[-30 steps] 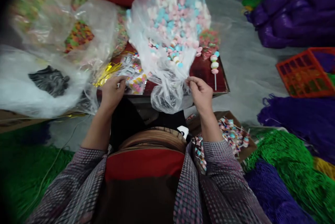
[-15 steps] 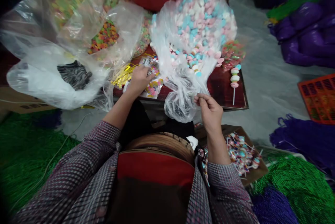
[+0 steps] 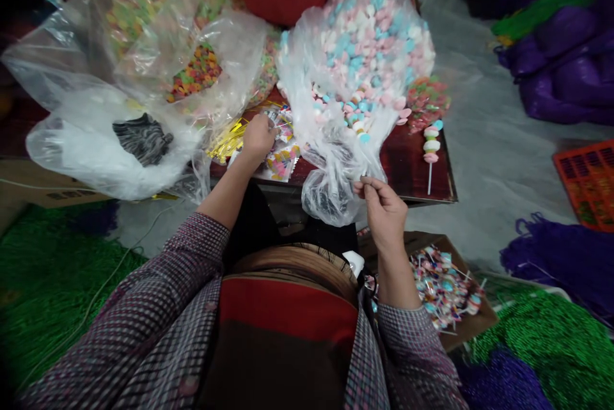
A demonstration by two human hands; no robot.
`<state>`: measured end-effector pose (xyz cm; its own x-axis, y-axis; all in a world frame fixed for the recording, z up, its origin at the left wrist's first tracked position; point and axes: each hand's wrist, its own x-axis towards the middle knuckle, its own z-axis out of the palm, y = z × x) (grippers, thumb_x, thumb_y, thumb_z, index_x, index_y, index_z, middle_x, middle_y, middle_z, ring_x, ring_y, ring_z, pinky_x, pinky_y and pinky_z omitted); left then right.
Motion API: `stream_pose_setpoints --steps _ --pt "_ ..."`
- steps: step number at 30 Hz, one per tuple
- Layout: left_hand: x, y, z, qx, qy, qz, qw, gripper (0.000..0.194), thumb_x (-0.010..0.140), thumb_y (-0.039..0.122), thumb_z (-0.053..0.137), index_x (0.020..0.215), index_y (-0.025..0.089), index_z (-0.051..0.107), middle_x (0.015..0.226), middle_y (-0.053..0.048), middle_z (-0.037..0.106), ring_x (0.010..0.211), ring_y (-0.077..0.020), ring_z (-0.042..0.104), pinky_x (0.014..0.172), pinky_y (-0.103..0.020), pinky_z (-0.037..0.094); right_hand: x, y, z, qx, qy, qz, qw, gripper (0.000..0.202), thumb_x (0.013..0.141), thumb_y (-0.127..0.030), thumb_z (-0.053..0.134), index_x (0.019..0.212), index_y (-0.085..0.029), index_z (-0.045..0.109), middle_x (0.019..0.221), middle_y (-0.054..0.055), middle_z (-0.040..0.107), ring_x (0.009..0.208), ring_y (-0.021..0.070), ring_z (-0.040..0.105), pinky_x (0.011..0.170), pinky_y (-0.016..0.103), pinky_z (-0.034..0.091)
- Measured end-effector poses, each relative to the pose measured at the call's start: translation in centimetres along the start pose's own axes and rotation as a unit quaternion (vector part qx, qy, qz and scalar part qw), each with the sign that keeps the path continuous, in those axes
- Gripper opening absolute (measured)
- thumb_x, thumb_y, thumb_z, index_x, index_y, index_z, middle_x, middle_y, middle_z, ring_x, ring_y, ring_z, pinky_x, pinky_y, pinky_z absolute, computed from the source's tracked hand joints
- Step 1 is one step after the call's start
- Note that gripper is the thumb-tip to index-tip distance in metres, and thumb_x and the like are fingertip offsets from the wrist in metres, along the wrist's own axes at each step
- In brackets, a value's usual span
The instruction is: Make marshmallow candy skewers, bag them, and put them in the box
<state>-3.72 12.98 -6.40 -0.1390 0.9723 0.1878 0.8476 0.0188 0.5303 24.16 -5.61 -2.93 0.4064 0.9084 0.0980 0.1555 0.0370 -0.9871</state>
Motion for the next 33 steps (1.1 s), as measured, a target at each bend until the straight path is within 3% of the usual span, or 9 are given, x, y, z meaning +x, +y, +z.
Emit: stream_pose_setpoints --steps 6,10,15,20,24,26,28,30,33 --pt "0.2 -0.1 -0.6 -0.033 0.013 0.015 0.999 0.015 0.09 0.019 0.06 0.075 0.021 0.06 0.099 -0.013 0.072 0.102 -0.0315 0.067 0.097 -0.044 0.049 0.0 -0.8 0.6 0.005 -0.021 -0.006 1.0 0.02 0.085 -0.038 0.075 0.099 -0.023 0.081 0.088 0.003 0.084 0.078 0.0186 0.08 0.085 0.041 0.068" --pt "-0.7 -0.8 -1.6 -0.047 0.035 0.046 0.997 0.012 0.091 0.022 0.062 0.079 0.021 0.063 0.097 -0.01 0.07 0.101 -0.0298 0.066 0.095 -0.041 0.047 0.5 -2.6 1.7 0.01 -0.052 -0.021 0.998 0.019 0.086 -0.038 0.075 0.097 -0.024 0.081 0.087 0.003 0.083 0.077 0.0185 0.08 0.083 0.04 0.068" --pt "-2.8 -0.5 -4.0 -0.02 0.03 0.091 0.995 0.011 0.094 0.025 0.06 0.087 0.02 0.067 0.11 -0.015 0.07 0.113 -0.0341 0.064 0.103 -0.047 0.042 2.5 -4.3 5.8 0.031 -0.133 0.007 0.991 0.025 0.084 -0.042 0.076 0.098 -0.022 0.081 0.087 0.003 0.082 0.077 0.0164 0.077 0.07 0.03 0.065" --pt "-5.5 0.6 -5.8 -0.017 0.011 0.212 0.977 0.017 0.097 0.021 0.054 0.088 0.021 0.068 0.132 -0.014 0.071 0.118 -0.0311 0.064 0.105 -0.049 0.045 5.5 -4.8 10.4 0.09 -0.191 0.076 0.975 0.054 0.075 -0.064 0.08 0.107 -0.021 0.073 0.099 0.006 0.079 0.083 0.0174 0.076 0.058 0.024 0.059" --pt "-7.5 1.3 -6.3 -0.077 -0.017 0.263 0.962 0.013 0.097 0.029 0.06 0.09 0.023 0.069 0.135 -0.009 0.071 0.123 -0.0271 0.065 0.111 -0.047 0.046 6.2 -4.9 11.6 0.098 -0.232 0.101 0.962 0.04 0.076 -0.057 0.083 0.082 -0.021 0.065 0.075 -0.001 0.069 0.063 0.0111 0.065 0.054 0.023 0.055" --pt "-8.2 2.0 -6.6 -0.145 -0.018 0.23 0.962 0.018 0.096 0.04 0.064 0.096 0.023 0.07 0.134 -0.01 0.07 0.119 -0.0263 0.067 0.109 -0.046 0.049 5.8 -4.8 11.4 0.095 -0.219 0.076 0.968 0.036 0.08 -0.051 0.08 0.074 -0.022 0.059 0.064 -0.004 0.06 0.054 0.0084 0.056 0.052 0.023 0.051" --pt "-8.7 2.8 -6.8 -0.247 -0.048 0.155 0.955 0.033 0.093 0.053 0.066 0.107 0.024 0.069 0.124 -0.01 0.073 0.104 -0.0237 0.071 0.096 -0.041 0.055 5.2 -4.9 10.9 0.089 -0.197 0.039 0.976 0.034 0.084 -0.049 0.076 0.072 -0.023 0.058 0.061 -0.006 0.056 0.051 0.0077 0.051 0.052 0.023 0.047" --pt "-9.1 3.6 -6.8 -0.361 -0.132 0.074 0.92 0.046 0.087 0.064 0.069 0.11 0.023 0.069 0.102 -0.007 0.075 0.083 -0.0194 0.069 0.078 -0.035 0.057 4.5 -4.9 10.2 0.066 -0.173 0.005 0.983 0.035 0.084 -0.051 0.075 0.072 -0.024 0.057 0.06 -0.006 0.056 0.052 0.0082 0.049 0.053 0.024 0.045" --pt "-9.6 4.5 -6.7 -0.482 -0.224 0.003 0.847 0.051 0.074 0.069 0.079 0.085 0.021 0.067 0.075 0.0 0.064 0.067 -0.0133 0.057 0.065 -0.028 0.049 3.6 -4.9 9.2 0.009 -0.14 -0.033 0.99 0.04 0.084 -0.057 0.075 0.069 -0.024 0.057 0.058 -0.007 0.056 0.054 0.0096 0.049 0.056 0.025 0.044"
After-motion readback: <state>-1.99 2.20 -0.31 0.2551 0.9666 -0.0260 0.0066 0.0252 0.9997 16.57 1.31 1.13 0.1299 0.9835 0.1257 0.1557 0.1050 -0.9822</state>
